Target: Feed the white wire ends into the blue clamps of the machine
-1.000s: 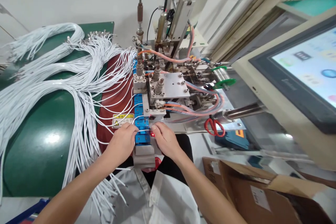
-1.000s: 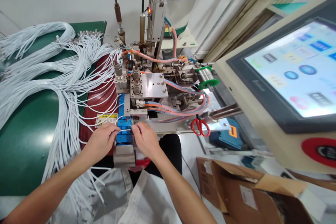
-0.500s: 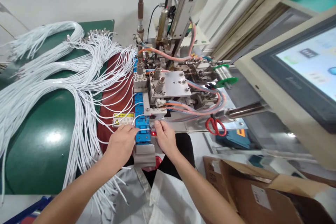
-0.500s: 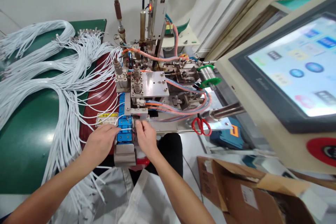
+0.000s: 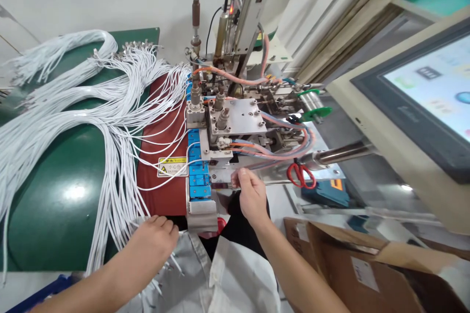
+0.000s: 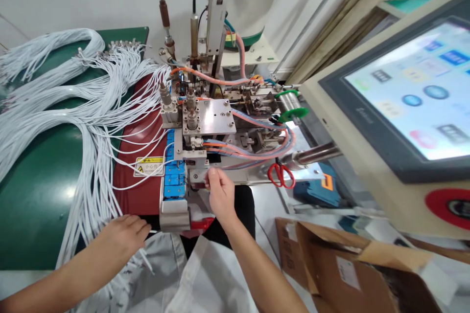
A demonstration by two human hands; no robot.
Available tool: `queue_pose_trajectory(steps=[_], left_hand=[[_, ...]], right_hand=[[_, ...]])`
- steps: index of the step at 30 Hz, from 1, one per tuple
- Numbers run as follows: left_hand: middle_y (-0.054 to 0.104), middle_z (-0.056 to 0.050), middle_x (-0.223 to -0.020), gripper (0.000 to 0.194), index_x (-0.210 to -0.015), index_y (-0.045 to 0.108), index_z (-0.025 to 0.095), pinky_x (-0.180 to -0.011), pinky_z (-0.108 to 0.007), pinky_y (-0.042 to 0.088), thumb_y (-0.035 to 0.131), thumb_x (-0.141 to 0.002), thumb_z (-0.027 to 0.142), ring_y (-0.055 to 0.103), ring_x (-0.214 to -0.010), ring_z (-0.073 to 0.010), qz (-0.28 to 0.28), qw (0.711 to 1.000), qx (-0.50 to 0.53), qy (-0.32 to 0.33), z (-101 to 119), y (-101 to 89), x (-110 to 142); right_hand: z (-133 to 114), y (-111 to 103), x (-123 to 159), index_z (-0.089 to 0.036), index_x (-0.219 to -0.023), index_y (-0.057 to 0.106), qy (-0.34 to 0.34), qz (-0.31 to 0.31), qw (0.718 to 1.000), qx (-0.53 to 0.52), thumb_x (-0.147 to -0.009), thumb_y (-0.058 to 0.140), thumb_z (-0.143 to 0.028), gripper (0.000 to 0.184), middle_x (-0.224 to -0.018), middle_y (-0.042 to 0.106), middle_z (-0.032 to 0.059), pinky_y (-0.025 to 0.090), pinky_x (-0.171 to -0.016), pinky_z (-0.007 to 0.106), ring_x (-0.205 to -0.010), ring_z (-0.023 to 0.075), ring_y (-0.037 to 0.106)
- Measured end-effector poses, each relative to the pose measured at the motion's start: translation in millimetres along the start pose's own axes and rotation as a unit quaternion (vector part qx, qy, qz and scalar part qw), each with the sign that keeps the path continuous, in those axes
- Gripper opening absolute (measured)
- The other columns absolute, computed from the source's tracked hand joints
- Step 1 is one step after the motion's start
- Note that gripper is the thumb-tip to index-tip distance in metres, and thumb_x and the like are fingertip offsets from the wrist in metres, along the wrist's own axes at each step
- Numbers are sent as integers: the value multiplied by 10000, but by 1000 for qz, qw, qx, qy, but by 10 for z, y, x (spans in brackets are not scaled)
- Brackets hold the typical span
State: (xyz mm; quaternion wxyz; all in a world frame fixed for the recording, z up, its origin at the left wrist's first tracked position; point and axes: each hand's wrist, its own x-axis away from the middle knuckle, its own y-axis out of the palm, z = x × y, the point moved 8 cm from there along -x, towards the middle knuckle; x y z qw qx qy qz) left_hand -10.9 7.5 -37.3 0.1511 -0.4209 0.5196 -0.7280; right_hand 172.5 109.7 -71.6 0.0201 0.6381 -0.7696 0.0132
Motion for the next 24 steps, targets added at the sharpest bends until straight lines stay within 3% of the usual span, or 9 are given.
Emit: queue_pose_trajectory(steps=[2, 4, 6, 9, 13, 16, 21, 24], left_hand=[[640, -98, -733, 260, -742, 601, 135, -630, -362, 467, 451, -647, -55, 590, -669, -240, -22, 1000, -13, -14, -16, 37, 1], [629, -79, -739, 260, -740, 585, 150, -609, -339, 462, 445, -647, -49, 583, -665, -228, -6, 1000, 29, 0, -15, -39, -12], [612, -50, -769, 245, -789, 568, 173, -608, -301, 456, 432, -706, -14, 576, -674, -195, 53, 993, 108, 5, -50, -212, -32], [597, -28, -812, 191, -889, 541, 192, -650, -253, 452, 375, -847, 109, 581, -715, -148, 159, 959, 235, -22, -169, -445, -75], [597, -19, -812, 168, -918, 533, 196, -671, -238, 449, 368, -888, 208, 582, -745, -134, 245, 914, 317, -61, -265, -523, -161], [603, -19, -807, 165, -909, 551, 195, -656, -237, 449, 389, -877, 202, 579, -725, -131, 272, 897, 342, -70, -271, -527, -210], [616, -5, -752, 166, -887, 598, 200, -630, -234, 455, 437, -860, 230, 569, -665, -119, 298, 859, 406, -92, -303, -571, -248], [608, 5, -661, 173, -850, 628, 183, -584, -225, 464, 474, -842, 263, 559, -587, -109, 295, 820, 476, -121, -343, -523, -296]], right_hand=[[-17, 11, 16, -177, -565, 470, -3, -3, 1000, 5, -834, 418, -464, 397, -520, 433, -26, 341, -482, 227, -499, 104, 395], [-38, 22, 49, -177, -560, 470, -4, -7, 1000, 12, -832, 422, -459, 395, -515, 440, -24, 353, -486, 230, -498, 105, 406], [-70, 30, 105, -178, -558, 468, -7, -11, 1000, 21, -833, 433, -434, 377, -515, 443, -23, 364, -487, 229, -500, 106, 416], [-163, 75, 234, -178, -604, 511, -32, -38, 998, 34, -842, 438, -371, 315, -553, 484, -10, 387, -494, 232, -518, 112, 453], [-408, 258, 434, -183, -815, 610, -124, -135, 982, 45, -834, 447, -286, 194, -732, 608, 51, 462, -591, 281, -651, 155, 565], [-560, 340, 494, -187, -838, 614, -176, -154, 970, 72, -779, 528, -226, 111, -730, 624, 48, 472, -617, 289, -680, 164, 581], [-614, 382, 422, -188, -700, 573, -157, -122, 972, 126, -772, 524, -174, 88, -668, 600, 18, 450, -565, 245, -612, 131, 556], [-640, 426, 432, -189, -691, 564, -161, -111, 969, 152, -785, 500, -185, 113, -649, 583, 12, 454, -566, 242, -598, 125, 547]])
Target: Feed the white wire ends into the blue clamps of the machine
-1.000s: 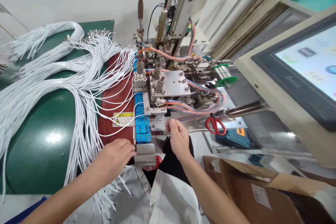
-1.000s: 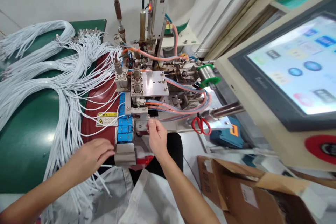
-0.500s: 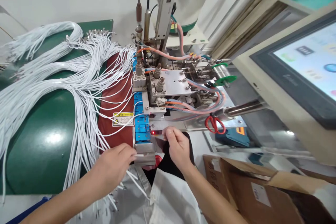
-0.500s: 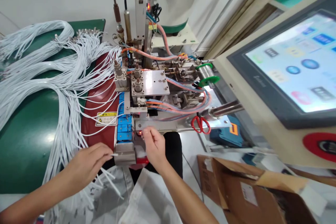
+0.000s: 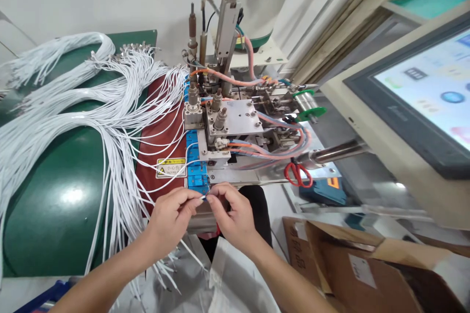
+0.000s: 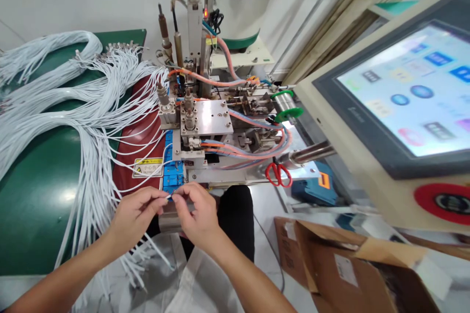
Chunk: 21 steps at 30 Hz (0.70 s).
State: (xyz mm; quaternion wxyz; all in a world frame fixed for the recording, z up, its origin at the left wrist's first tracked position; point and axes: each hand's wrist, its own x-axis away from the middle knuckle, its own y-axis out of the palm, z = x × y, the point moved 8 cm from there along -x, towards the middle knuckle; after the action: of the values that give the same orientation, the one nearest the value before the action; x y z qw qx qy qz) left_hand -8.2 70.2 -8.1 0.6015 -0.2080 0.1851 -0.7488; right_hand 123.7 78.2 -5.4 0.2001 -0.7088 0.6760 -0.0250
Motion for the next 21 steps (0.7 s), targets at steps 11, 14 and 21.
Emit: queue_pose_trajectory(steps=[11, 14, 21], left_hand=[[658, -16, -796, 261, -1054, 594, 193, -660, -239, 517, 520, -805, 221, 614, -678, -120, 23, 992, 119, -27, -108, 68, 28], [667, -8, -796, 245, -1052, 571, 199, -661, -225, 505, 515, -814, 209, 623, -693, -119, 7, 997, 77, -14, -50, 40, 67], [688, -16, -770, 172, -929, 645, 235, -703, -246, 466, 521, -832, 303, 623, -746, -156, -197, 964, -113, 141, 216, 113, 453]], right_hand=[[-110, 70, 181, -199, -972, 606, -117, 8, 991, 63, -763, 482, -72, 274, -882, 623, 96, 498, -685, 328, -797, 189, 594], [-79, 5, 173, -202, -988, 602, -89, -3, 996, 27, -767, 503, -83, 271, -878, 632, 89, 507, -686, 321, -799, 189, 604], [60, -82, 294, -226, -979, 593, -46, -21, 998, -40, -798, 479, -89, 254, -825, 633, 61, 520, -643, 294, -752, 175, 612]])
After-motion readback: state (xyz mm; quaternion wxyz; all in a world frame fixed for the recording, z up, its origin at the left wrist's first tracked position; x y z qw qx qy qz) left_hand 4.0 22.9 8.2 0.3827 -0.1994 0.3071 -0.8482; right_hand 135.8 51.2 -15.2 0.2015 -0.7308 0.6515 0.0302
